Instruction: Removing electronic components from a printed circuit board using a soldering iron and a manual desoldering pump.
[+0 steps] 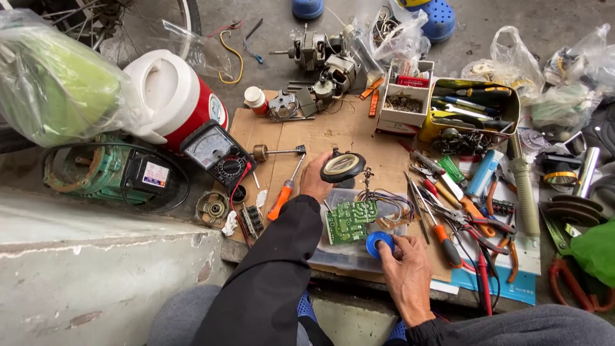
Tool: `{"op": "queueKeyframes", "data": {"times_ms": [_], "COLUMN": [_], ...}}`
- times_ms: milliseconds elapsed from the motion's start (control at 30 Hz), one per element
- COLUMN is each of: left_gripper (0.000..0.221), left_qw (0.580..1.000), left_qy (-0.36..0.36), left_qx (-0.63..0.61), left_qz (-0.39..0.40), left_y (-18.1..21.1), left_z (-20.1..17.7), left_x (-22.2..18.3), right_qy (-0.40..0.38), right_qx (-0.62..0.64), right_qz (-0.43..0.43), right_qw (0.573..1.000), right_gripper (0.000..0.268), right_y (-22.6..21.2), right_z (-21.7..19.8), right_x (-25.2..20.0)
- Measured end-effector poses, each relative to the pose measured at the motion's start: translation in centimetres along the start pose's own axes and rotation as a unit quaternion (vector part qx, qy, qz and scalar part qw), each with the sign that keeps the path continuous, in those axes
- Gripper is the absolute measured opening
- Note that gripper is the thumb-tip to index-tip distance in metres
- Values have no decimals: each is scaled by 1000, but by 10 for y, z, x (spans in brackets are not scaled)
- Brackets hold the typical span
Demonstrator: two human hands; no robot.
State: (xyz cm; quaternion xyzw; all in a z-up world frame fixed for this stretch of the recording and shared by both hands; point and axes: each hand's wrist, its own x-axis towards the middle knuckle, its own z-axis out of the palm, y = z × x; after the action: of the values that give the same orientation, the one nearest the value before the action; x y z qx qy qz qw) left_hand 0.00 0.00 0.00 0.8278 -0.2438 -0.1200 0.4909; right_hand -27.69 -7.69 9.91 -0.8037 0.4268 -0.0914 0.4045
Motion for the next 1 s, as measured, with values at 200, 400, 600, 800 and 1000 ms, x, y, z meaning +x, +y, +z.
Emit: {"op": "queueKeyframes", "data": {"times_ms": [200,400,600,800,1000], "left_gripper": [68,62,57,64,60], "left_qw": [989,951,946,962,964], "left_qy": [-6,207,154,5,21], "left_qx": [22,-34,-116,-29,-17], "left_qz": [-144,-228,-260,-273,-264], "left_y": [44,76,47,23,46], "left_z": [-15,-23,14,5,1], "left_x": [-8,-115,-172,-163,-167], "right_qy": [14,-37,-68,-35,35], "right_qx": [-26,10,-79,-128,-143], "right_qz": [-41,-10,-90,-72,-2], "right_qw": [999,999,990,989,989], "right_gripper": [46,66,90,74,74], "right_y": [10,4,18,43,94], "right_z": [5,-5,7,20,2], "right_x": [-6,-10,-12,-1,24]}}
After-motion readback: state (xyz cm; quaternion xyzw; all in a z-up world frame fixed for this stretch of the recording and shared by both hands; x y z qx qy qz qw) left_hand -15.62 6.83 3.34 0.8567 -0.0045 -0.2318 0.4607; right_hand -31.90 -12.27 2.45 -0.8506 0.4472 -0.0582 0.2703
